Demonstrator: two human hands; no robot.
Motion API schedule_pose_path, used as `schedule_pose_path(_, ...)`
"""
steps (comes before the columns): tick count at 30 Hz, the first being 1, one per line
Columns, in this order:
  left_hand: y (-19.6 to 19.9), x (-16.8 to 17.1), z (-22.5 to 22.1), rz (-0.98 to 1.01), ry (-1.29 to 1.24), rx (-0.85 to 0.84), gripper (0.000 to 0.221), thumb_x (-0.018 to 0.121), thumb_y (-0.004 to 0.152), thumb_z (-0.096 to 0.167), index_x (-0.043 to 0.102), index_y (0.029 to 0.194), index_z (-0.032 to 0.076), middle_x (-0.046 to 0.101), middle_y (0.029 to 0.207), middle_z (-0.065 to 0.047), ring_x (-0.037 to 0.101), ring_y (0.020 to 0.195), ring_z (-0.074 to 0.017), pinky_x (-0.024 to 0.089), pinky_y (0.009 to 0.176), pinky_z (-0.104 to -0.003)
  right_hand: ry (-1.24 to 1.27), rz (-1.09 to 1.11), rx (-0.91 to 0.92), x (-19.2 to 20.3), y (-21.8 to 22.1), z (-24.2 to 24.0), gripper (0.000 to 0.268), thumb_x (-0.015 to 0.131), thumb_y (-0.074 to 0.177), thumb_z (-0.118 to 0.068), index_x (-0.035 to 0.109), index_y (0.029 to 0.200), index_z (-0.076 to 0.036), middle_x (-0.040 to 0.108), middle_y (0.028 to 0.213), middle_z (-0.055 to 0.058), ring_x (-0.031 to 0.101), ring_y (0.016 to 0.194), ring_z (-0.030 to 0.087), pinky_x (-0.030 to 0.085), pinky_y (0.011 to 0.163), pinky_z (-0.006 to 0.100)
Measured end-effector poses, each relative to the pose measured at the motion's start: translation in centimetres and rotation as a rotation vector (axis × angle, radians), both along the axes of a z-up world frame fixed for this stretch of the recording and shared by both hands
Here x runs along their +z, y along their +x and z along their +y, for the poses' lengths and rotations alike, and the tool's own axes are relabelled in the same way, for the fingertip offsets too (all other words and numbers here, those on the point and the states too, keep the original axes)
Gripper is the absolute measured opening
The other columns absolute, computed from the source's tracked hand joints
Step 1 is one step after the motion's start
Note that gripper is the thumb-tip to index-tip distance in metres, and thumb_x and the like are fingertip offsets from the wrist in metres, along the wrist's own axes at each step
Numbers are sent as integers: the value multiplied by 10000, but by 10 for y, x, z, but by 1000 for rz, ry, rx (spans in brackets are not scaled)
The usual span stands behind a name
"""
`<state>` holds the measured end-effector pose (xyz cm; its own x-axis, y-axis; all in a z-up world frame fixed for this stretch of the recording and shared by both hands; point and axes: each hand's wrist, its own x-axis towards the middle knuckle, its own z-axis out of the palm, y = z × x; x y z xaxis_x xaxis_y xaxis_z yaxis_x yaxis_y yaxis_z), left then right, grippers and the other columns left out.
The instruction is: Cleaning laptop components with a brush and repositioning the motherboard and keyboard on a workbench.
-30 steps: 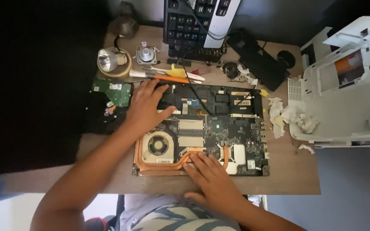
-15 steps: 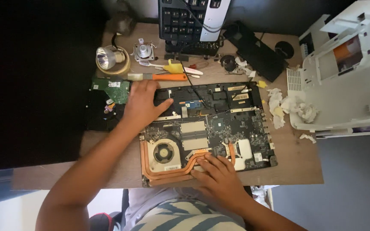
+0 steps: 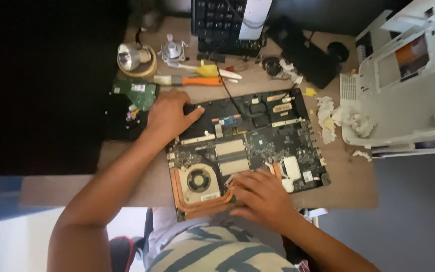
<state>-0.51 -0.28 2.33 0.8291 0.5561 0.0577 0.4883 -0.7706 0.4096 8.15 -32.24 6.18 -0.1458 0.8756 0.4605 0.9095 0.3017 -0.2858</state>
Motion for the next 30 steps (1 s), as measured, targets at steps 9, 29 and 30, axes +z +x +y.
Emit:
schedule_pose_path(9, -1, -9, -7, 45, 33, 13, 555, 720, 883, 637, 609, 986, 104, 667, 917, -132, 609, 911, -371, 480, 702, -489, -53, -280, -147, -55, -25, -28, 426, 568, 1074, -199, 517, 1496, -210, 581, 1499, 95, 577, 1359, 307, 410, 1165, 469)
schedule_pose_path(29, 0, 36, -25, 364, -633, -189, 474, 512, 963, 555, 652, 715, 177, 627, 564, -16, 589, 527, -147, 448, 609, -330, 427, -338, -249, 41, 50, -67, 190, 781, 970, -191, 692, 1113, -278, 724, 1099, -17, 666, 1079, 226, 298, 1135, 521)
schedule_pose_path(30, -2, 39, -31, 445, -637, -239, 557, 486, 977, 613, 631, 681, 165, 650, 587, -10, 611, 555, -147, 462, 636, -331, 441, -320, -288, 40, 56, -70, 148, 657, 1030, -161, 673, 1117, -279, 679, 1105, 6, 636, 1121, 259, 279, 1162, 555)
